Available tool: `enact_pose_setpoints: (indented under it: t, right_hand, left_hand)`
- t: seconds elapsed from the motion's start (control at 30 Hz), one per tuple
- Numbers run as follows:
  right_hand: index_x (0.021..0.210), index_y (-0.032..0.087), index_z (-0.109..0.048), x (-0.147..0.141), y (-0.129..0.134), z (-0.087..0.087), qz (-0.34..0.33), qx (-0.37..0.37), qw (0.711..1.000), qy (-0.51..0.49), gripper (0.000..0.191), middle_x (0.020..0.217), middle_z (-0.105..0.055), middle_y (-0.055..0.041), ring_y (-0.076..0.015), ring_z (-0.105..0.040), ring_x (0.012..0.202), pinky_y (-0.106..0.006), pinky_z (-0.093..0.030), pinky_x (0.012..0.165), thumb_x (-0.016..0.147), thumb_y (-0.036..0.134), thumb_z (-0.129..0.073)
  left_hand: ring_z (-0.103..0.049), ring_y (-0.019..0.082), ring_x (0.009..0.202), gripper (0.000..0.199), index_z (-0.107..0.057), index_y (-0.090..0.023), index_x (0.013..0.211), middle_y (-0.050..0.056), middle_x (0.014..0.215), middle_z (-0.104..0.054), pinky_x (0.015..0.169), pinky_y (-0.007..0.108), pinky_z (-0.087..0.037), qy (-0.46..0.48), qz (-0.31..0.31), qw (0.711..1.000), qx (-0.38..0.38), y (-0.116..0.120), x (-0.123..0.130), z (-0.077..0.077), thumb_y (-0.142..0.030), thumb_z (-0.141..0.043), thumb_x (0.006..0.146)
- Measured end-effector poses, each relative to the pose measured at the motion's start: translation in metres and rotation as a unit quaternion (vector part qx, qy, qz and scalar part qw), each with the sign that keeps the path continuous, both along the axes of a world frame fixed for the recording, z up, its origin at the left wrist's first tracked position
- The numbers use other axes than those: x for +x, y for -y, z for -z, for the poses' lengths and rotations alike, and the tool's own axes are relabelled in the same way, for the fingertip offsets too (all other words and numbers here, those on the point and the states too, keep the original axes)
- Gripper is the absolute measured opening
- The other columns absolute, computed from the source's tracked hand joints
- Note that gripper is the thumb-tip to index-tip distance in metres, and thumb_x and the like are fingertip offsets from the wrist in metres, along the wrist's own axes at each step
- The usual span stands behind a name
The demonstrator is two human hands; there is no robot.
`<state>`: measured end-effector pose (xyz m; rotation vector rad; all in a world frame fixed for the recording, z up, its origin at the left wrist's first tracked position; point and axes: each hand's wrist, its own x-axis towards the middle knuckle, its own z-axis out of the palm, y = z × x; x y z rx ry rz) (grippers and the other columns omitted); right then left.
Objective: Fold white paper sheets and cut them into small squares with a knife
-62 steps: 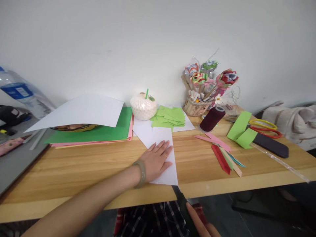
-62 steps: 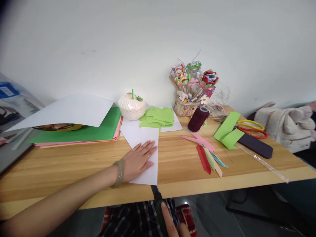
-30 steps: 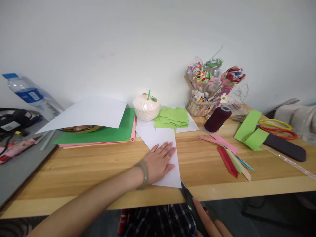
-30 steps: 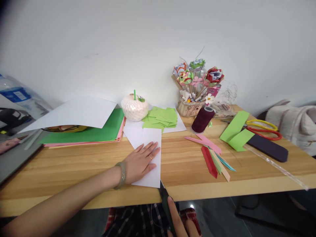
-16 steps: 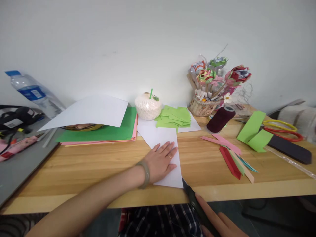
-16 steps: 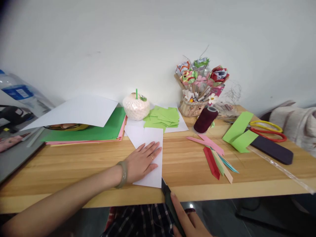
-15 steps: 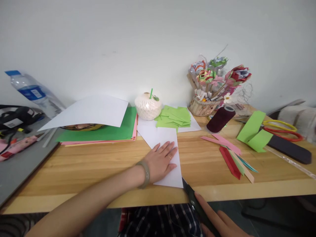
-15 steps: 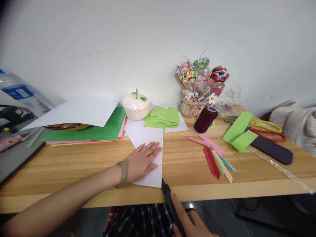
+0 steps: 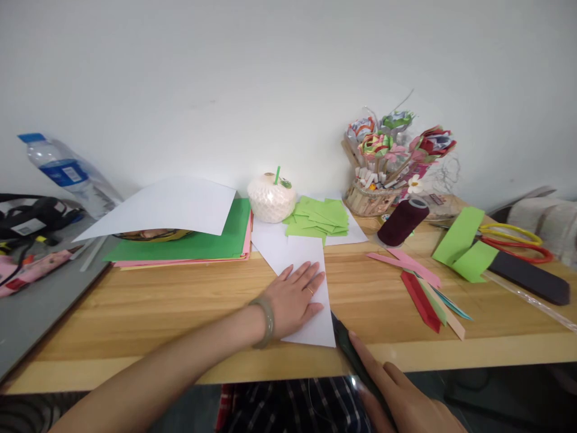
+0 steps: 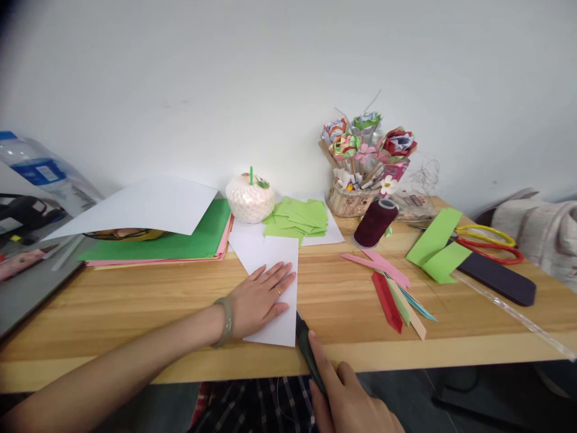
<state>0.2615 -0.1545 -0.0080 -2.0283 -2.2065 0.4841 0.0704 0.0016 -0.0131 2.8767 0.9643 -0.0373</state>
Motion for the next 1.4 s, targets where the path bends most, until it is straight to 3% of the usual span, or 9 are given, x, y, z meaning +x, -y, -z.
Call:
enact_pose_setpoints:
  t: [0.27, 0.53, 0.73, 0.93, 1.2, 1.4]
  right_hand:
    - [0.134, 0.039, -0.038, -0.005, -0.010, -0.009, 0.023, 0.052, 0.998, 0.036, 0.050, 0.084, -0.070, -0.0006, -0.0173, -0.065, 0.051, -0.025, -0.050, 0.045, 0.085, 0.028, -0.038]
    - [0.138, 0.031, -0.031, -0.009, -0.026, -0.009, 0.022, 0.018, 0.997, 0.070, 0.048, 0.095, -0.068, -0.0052, -0.0194, -0.067, 0.060, -0.028, -0.049, 0.048, 0.091, 0.032, -0.026]
    - [0.135, 0.025, -0.039, -0.017, -0.053, -0.025, 0.033, 0.015, 0.992, 0.123, 0.047, 0.085, -0.068, -0.0065, -0.0212, -0.066, 0.061, -0.028, -0.042, 0.047, 0.089, 0.026, -0.030]
    - [0.137, 0.023, -0.036, -0.017, -0.073, -0.032, 0.032, 0.001, 0.992, 0.122, 0.049, 0.093, -0.068, -0.0075, -0.0230, -0.065, 0.073, -0.029, -0.042, 0.056, 0.089, 0.025, -0.035]
    - [0.139, 0.024, -0.032, -0.016, -0.065, -0.025, 0.035, -0.017, 0.991, 0.130, 0.050, 0.093, -0.067, -0.0074, -0.0230, -0.066, 0.071, -0.029, -0.043, 0.052, 0.089, 0.025, -0.034]
    - [0.137, 0.024, -0.036, -0.022, -0.065, -0.022, 0.035, 0.024, 0.987, 0.156, 0.048, 0.086, -0.068, -0.0063, -0.0214, -0.066, 0.062, -0.027, -0.039, 0.047, 0.089, 0.026, -0.035]
  left_hand:
    - [-0.005, 0.018, 0.138, 0.063, -0.007, -0.010, 0.143, 0.008, 0.150, -0.007, 0.110, 0.039, -0.014, -0.007, -0.006, 1.000, 0.006, 0.001, 0.000, 0.000, -0.049, -0.011, 0.094]
    - [-0.005, 0.019, 0.138, 0.065, -0.009, -0.008, 0.142, 0.010, 0.150, -0.006, 0.110, 0.038, -0.013, -0.006, -0.008, 1.000, 0.005, 0.002, 0.000, -0.002, -0.051, -0.008, 0.093]
    - [-0.005, 0.019, 0.138, 0.066, -0.009, -0.008, 0.142, 0.010, 0.150, -0.005, 0.110, 0.038, -0.014, -0.006, -0.004, 1.000, 0.003, 0.001, 0.000, -0.002, -0.052, -0.008, 0.093]
    - [-0.006, 0.021, 0.138, 0.067, -0.012, -0.008, 0.142, 0.010, 0.150, -0.007, 0.110, 0.040, -0.016, -0.002, -0.018, 1.000, 0.002, 0.001, 0.001, -0.002, -0.052, -0.007, 0.093]
    - [-0.005, 0.020, 0.138, 0.066, -0.012, -0.008, 0.142, 0.010, 0.150, -0.006, 0.110, 0.039, -0.014, 0.000, -0.003, 1.000, -0.002, 0.002, 0.000, -0.004, -0.052, -0.009, 0.093]
    - [-0.003, 0.020, 0.138, 0.065, -0.013, -0.008, 0.142, 0.010, 0.150, -0.007, 0.110, 0.039, -0.014, -0.008, 0.002, 1.000, 0.002, 0.003, 0.000, -0.005, -0.052, -0.009, 0.093]
